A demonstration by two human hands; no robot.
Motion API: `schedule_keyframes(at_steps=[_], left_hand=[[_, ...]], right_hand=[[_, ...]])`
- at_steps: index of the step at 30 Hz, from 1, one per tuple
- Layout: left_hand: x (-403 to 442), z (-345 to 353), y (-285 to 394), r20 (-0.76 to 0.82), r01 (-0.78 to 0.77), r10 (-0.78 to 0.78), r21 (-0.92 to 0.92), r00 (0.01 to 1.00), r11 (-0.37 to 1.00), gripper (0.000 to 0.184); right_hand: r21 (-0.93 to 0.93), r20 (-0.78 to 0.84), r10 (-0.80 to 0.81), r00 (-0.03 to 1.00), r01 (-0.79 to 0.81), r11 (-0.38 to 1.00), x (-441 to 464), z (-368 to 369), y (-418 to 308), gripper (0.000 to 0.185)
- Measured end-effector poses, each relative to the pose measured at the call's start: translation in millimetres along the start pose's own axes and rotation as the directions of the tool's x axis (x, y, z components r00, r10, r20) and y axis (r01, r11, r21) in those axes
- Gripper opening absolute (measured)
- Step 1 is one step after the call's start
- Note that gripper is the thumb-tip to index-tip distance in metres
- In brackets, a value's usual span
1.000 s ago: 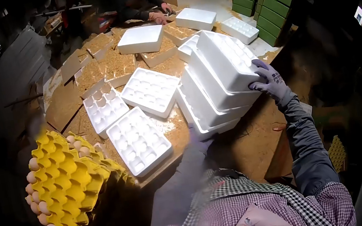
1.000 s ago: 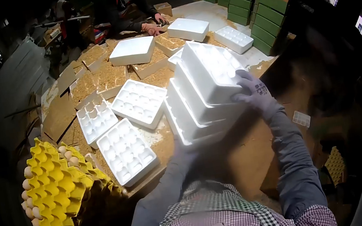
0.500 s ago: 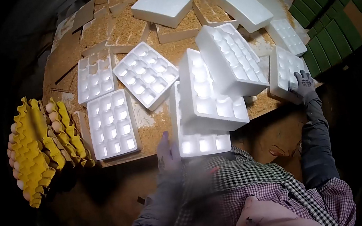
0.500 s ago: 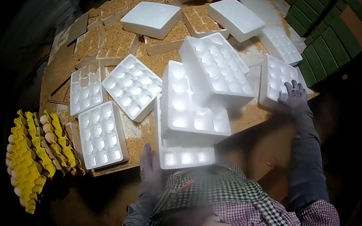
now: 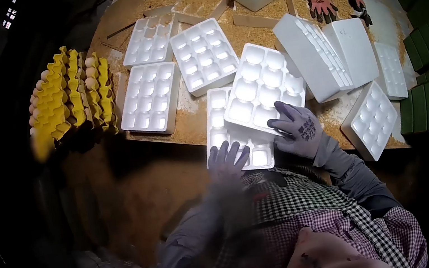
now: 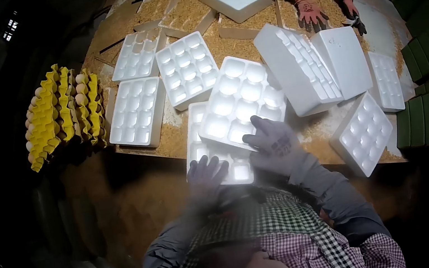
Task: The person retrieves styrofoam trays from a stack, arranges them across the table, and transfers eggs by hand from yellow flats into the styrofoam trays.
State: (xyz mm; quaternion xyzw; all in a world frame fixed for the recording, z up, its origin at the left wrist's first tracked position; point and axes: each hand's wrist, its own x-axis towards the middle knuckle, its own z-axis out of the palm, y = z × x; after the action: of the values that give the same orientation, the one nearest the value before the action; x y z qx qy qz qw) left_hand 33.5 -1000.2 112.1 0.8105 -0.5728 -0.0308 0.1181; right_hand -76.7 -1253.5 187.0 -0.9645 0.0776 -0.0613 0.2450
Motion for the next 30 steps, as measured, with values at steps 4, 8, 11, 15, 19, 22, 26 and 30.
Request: schedule_keyframes(at_steps=[4, 8, 11, 15, 19, 22, 26, 30], left_hand=[[-34.8, -20.7, -18.6, 0.021, 0.212, -0.212, 0.009, 0.977, 0.977, 0.059], [-26.1, -22.2, -52.6, -0.018, 0.163, -0.164, -0.058, 0.986, 0.985, 0.062], [-6.1, -4.2, -64.0, 0.057, 0.185, -0.183, -0.033, 0.981, 0.982, 0.068], [11.1, -11.5, -71.1, 0.237, 0.192, -0.242, 0.216, 0.941, 0.957, 0.074], [32.9, -29.3, -21.2, 0.057, 0.078, -0.069, -0.163, 0.996, 0.984, 0.082], [61.4, -7.9, 16.8, 0.179, -0.205, 0.240, -0.194, 0.954, 0.959, 0.086], [78.8, 8.4, 12.7, 0.339, -0.280, 0.283, -0.060, 0.897, 0.958, 0.064], [75.7, 10.2, -3.7, 0.217, -0.175, 0.172, -0.003, 0.961, 0.985, 0.061]], right_hand=[[-0.025, 0.100, -0.157, 0.983, 0.160, 0.987, -50.4, -49.7, 34.7, 0.045], [-0.155, 0.296, -0.188, 0.936, 0.242, 0.958, -67.5, -14.9, 46.8, 0.044], [-0.267, 0.258, -0.263, 0.930, 0.330, 0.905, -53.4, 40.8, 49.5, 0.040], [-0.163, 0.016, -0.211, 0.977, 0.210, 0.964, -31.3, -0.7, 9.1, 0.042], [-0.330, -0.276, 0.108, 0.955, -0.200, 0.922, -34.8, -60.6, 42.5, 0.081], [-0.546, -0.191, 0.314, 0.930, -0.366, 0.753, -42.8, -18.2, 104.2, 0.081], [-0.362, -0.125, 0.336, 0.934, -0.358, 0.861, -68.5, -55.4, 84.4, 0.079], [0.401, 0.000, 0.430, 0.903, -0.394, 0.827, -91.6, -101.2, -7.5, 0.079]])
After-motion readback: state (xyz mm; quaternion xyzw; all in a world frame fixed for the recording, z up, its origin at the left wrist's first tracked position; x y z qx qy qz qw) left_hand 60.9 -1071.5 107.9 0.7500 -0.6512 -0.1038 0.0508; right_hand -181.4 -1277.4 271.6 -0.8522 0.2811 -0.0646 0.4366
